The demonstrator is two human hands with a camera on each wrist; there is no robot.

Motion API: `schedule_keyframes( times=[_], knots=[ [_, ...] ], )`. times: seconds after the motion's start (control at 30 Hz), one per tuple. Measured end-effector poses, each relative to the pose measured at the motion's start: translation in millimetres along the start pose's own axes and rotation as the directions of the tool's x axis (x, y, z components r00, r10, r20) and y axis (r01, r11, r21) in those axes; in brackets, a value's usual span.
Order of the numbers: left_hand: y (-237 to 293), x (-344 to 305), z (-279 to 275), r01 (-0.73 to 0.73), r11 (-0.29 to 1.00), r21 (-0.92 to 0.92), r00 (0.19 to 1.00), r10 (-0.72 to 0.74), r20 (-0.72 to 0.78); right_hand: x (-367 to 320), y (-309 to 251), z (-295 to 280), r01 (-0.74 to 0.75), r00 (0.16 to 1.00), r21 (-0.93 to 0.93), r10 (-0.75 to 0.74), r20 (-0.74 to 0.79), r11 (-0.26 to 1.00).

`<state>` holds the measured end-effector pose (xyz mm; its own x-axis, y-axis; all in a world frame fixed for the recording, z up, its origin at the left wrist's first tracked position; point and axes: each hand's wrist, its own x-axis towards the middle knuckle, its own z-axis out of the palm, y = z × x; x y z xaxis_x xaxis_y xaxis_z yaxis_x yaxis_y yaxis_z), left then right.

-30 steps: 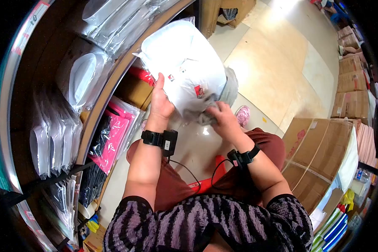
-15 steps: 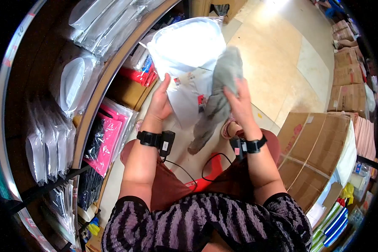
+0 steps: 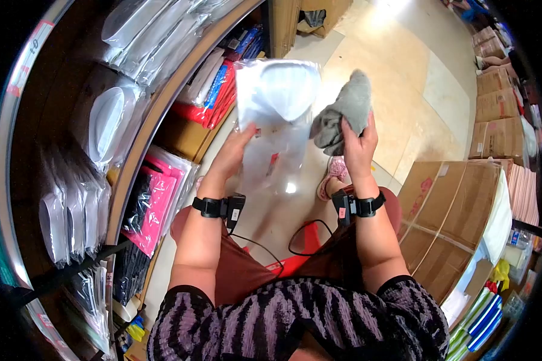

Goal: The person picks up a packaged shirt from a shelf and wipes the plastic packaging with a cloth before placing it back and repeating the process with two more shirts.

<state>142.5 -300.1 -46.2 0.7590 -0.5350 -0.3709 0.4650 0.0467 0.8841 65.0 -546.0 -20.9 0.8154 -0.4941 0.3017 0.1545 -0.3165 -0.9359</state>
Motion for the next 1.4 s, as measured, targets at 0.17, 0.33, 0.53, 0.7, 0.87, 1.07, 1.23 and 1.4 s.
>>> schedule_keyframes(
  times=[0.17, 0.33, 0.53, 0.7, 0.87, 1.07, 1.23, 1.4],
  knots=[
    [-16.7, -10.8, 37.2, -0.172, 0.934, 0.312, 0.982, 0.136, 0.133, -12.2, -38.7, 38.4, 0.529, 0.843, -0.451, -0.382, 0.38, 0.719],
    [-20.8, -22.2, 45.3, -0.025, 0.955, 0.296, 0.973, -0.045, 0.227, -3.0, 4.2, 37.0, 0.22, 0.975, -0.465, -0.2, 0.093, 0.858],
    [-19.4, -32.1, 40.5, -0.023, 0.998, 0.051, 0.975, 0.011, 0.222, 6.1, 43.5, 13.7, -0.135, 0.991, -0.574, 0.12, -0.064, 0.808],
    [-15.4, -37.1, 24.1, 0.055, 0.986, -0.157, 0.981, -0.024, 0.193, 14.3, 63.3, -0.1, -0.539, 0.841, 0.22, 0.536, 0.077, 0.813],
    [-5.1, -43.6, 9.4, 0.082, 0.958, -0.275, 0.993, -0.054, 0.106, 22.0, 39.8, -8.8, -0.608, 0.776, 0.557, 0.571, 0.267, 0.566],
    [-10.0, -39.7, -3.7, 0.07, 0.948, -0.311, 0.996, -0.05, 0.073, 21.0, 37.7, -18.2, -0.671, 0.714, 0.662, 0.535, 0.452, 0.335],
    [-8.6, -24.0, -9.1, 0.07, 0.997, -0.013, 0.998, -0.069, 0.009, 7.6, 10.0, -19.6, -0.673, 0.739, 0.63, 0.329, 0.588, 0.388],
    [-34.0, -2.3, -8.8, -0.191, 0.822, 0.536, 0.911, 0.351, -0.214, 8.5, -5.2, -6.5, -0.563, 0.814, 0.451, 0.372, 0.446, 0.693]
  ],
)
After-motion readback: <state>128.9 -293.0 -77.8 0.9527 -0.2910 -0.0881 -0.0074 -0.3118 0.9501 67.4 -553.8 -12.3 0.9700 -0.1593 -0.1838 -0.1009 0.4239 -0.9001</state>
